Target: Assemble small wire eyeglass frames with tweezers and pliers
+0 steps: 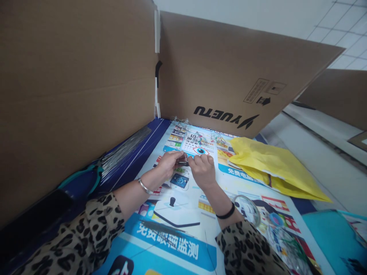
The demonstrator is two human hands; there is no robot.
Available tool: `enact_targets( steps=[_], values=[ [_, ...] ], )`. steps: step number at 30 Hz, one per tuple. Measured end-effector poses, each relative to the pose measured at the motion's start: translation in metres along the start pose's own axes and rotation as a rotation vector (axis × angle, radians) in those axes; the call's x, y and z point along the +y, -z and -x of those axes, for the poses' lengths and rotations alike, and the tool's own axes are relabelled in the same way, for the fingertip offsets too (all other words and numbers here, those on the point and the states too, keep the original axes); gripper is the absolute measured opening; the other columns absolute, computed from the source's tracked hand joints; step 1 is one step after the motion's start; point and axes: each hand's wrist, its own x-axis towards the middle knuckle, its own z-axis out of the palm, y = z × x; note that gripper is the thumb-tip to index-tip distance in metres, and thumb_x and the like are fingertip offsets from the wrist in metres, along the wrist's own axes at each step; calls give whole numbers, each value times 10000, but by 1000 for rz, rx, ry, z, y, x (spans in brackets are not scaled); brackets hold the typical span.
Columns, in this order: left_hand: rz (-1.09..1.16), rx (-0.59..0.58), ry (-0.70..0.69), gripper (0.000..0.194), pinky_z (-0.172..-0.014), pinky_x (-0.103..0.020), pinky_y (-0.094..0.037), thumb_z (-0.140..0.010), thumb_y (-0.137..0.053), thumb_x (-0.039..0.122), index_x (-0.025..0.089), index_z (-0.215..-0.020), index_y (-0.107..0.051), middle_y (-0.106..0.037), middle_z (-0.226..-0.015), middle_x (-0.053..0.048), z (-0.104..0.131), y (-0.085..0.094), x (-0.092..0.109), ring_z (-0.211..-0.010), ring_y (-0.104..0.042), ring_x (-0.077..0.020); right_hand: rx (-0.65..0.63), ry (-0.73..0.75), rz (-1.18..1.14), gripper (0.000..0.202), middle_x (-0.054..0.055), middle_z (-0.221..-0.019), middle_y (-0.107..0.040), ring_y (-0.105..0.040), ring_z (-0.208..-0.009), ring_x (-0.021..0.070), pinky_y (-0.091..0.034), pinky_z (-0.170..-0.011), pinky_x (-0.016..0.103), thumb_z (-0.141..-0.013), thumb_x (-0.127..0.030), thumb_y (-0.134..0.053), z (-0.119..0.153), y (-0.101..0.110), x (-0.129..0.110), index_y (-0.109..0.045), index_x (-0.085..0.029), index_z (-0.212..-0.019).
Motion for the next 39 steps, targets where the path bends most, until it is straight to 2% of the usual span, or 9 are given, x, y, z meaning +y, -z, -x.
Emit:
enact_targets(
  steps=[9, 19, 39],
  values=[
    [0, 8, 4, 190, -604, -264, -478, -613, -698, 277, 124, -689, -614, -667, -714, -61, -3, 2, -3, -649, -626, -156, -10, 1, -58, 210, 40, -686, -523, -400, -738, 179, -219, -718, 353, -892, -181, -419, 0, 0, 0, -625, -205, -863],
    [-9, 10, 14, 173, -585, -257, -477, -624, -689, 267, 121, -688, -622, -669, -726, -69, -4, 3, -4, -655, -624, -159, -6, 17, -31, 214, 31, -652, -517, -396, -715, 170, -208, -690, 351, -899, -207, -427, -1, 1, -1, -612, -193, -792],
    [-6, 35, 11, 176, -587, -276, -482, -601, -690, 268, 121, -663, -618, -662, -703, -71, -2, 2, -4, -643, -619, -169, 11, 17, -20, 203, 32, -651, -526, -398, -720, 173, -213, -700, 352, -893, -196, -439, 0, -1, -2, -613, -194, -788]
  ],
)
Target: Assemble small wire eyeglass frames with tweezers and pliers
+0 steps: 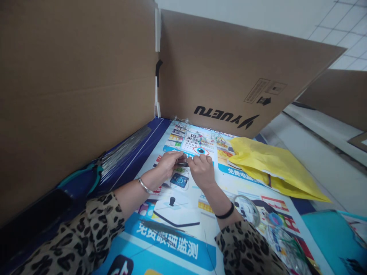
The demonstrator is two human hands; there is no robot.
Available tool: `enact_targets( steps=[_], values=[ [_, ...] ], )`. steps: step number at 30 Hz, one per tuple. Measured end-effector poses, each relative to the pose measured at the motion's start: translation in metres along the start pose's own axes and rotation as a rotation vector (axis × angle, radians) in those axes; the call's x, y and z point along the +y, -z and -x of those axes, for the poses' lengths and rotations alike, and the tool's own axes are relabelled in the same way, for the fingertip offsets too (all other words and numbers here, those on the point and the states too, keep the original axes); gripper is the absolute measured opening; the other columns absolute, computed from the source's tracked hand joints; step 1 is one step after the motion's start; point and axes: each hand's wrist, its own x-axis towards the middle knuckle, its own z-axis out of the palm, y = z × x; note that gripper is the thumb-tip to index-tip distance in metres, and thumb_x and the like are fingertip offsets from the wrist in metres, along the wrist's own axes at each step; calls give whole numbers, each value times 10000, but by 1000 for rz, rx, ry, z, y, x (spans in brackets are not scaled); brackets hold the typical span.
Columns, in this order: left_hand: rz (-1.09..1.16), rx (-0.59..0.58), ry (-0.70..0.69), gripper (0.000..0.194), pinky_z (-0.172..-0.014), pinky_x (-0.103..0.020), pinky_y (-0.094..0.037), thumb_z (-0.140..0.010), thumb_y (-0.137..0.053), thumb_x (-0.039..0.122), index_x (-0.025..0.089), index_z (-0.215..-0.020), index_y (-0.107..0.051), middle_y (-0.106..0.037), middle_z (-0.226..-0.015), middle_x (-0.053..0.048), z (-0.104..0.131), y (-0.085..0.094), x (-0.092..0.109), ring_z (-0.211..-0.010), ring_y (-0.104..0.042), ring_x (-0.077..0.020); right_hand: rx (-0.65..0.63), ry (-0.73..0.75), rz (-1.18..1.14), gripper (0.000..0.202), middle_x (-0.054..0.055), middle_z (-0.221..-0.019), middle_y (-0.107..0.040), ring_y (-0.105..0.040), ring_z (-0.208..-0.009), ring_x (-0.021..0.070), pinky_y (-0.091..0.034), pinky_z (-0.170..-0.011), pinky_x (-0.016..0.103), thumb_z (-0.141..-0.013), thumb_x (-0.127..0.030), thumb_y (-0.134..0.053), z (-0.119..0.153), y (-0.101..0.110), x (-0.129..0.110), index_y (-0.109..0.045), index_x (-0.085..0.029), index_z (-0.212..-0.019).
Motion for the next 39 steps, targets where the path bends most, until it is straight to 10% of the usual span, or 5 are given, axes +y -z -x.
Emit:
enact_targets(
  steps=[39],
  values=[
    [38, 61, -26, 125, -567, -260, -473, -622, -652, 241, 131, -641, -598, -657, -651, -57, 1, -3, -2, -603, -616, -159, 25, -23, 38, 174, 28, -661, -514, -393, -725, 179, -226, -738, 352, -883, -206, -448, 0, 1, -2, -617, -203, -841]
  ],
)
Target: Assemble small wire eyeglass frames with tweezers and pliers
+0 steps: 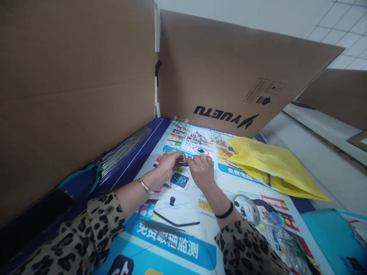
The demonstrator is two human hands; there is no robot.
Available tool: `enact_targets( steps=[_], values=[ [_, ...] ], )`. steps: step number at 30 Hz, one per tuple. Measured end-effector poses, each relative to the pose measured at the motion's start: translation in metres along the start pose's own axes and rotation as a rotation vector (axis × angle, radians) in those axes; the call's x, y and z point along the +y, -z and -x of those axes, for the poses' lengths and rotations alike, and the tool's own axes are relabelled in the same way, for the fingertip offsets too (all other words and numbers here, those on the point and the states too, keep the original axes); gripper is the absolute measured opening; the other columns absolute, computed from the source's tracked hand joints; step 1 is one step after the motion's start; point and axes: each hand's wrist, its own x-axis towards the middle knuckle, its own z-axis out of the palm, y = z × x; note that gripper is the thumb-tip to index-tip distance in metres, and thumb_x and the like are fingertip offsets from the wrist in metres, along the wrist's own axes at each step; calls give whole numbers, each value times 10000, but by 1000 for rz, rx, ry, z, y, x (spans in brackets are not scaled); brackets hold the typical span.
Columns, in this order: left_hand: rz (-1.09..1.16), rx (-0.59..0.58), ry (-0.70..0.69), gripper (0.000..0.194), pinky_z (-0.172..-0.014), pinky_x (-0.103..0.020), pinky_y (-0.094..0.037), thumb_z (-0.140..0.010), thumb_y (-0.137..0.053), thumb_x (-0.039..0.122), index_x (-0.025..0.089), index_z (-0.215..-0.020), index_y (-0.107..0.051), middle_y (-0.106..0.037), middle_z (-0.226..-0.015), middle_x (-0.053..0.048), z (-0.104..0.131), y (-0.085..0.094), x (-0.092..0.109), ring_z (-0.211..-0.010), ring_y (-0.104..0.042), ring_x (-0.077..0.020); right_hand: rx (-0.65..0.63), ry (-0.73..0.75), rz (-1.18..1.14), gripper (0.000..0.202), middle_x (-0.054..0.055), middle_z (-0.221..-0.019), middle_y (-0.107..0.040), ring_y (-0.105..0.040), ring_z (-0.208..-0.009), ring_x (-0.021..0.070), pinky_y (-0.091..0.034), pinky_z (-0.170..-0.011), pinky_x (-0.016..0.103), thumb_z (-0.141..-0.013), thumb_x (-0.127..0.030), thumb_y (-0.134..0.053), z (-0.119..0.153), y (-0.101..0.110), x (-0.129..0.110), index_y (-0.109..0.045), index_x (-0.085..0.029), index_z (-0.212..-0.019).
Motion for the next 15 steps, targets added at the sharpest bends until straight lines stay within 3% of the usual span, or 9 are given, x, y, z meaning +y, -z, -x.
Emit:
enact_targets(
  steps=[15],
  values=[
    [17, -2, 8, 141, -571, -262, -473, -584, -684, 238, 132, -632, -604, -658, -637, -51, -2, 0, -3, -609, -616, -162, -83, -21, -79, 218, 41, -675, -522, -395, -740, 179, -204, -705, 352, -899, -205, -421, 1, -2, -1, -623, -197, -820]
  ],
)
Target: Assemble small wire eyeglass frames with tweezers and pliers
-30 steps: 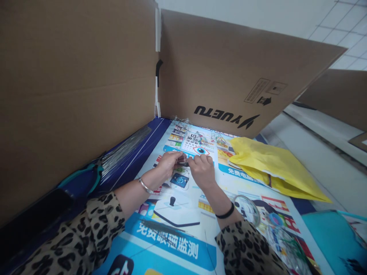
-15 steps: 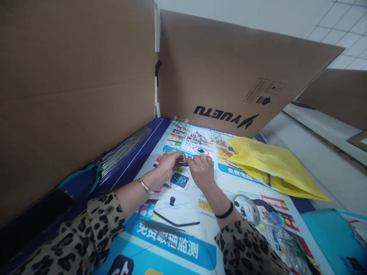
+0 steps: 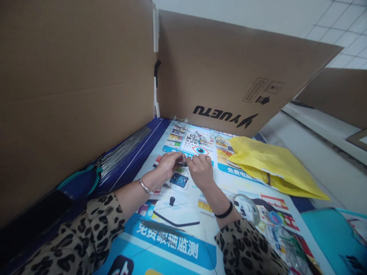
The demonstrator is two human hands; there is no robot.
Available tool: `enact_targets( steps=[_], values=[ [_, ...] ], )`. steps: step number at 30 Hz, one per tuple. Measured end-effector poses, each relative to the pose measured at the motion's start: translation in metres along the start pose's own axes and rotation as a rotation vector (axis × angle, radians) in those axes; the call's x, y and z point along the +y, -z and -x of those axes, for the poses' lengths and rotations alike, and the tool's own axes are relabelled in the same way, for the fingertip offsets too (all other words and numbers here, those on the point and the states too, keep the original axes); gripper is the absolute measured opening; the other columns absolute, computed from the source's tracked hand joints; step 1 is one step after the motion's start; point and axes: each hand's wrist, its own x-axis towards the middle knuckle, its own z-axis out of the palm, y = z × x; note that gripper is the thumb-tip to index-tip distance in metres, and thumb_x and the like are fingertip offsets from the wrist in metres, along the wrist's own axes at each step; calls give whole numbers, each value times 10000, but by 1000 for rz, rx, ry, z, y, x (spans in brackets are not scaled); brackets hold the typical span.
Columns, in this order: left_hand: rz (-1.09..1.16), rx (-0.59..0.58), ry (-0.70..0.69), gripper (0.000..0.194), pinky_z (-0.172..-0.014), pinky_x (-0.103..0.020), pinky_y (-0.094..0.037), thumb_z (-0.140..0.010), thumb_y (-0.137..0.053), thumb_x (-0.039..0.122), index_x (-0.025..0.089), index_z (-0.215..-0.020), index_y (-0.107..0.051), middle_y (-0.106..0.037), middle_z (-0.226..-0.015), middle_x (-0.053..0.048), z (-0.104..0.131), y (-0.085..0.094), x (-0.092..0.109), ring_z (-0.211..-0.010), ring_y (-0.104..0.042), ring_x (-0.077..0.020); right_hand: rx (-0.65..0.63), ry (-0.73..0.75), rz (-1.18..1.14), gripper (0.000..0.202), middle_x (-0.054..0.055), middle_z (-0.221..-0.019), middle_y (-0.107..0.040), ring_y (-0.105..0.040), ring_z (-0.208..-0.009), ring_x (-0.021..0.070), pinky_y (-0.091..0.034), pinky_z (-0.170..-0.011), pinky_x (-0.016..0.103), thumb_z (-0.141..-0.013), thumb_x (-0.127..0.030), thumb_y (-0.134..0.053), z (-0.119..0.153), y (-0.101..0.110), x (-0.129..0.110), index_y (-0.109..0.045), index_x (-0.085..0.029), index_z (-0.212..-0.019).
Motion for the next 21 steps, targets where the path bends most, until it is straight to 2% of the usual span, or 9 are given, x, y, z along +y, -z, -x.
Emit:
enact_targets(
  steps=[11, 21],
  values=[
    [8, -18, -6, 170, -551, -252, -476, -570, -704, 244, 131, -629, -592, -648, -628, -46, 0, -1, 0, -598, -616, -157, 18, 9, 17, 182, 31, -662, -524, -390, -731, 176, -214, -704, 352, -888, -203, -450, -1, 2, -1, -614, -194, -810],
    [-31, -38, -21, 168, -572, -266, -480, -595, -691, 272, 135, -642, -605, -656, -641, -52, 0, 1, 0, -613, -620, -165, -24, -7, -16, 192, 38, -657, -539, -404, -727, 181, -214, -685, 350, -880, -196, -451, 1, -3, 0, -608, -195, -768]
  ],
)
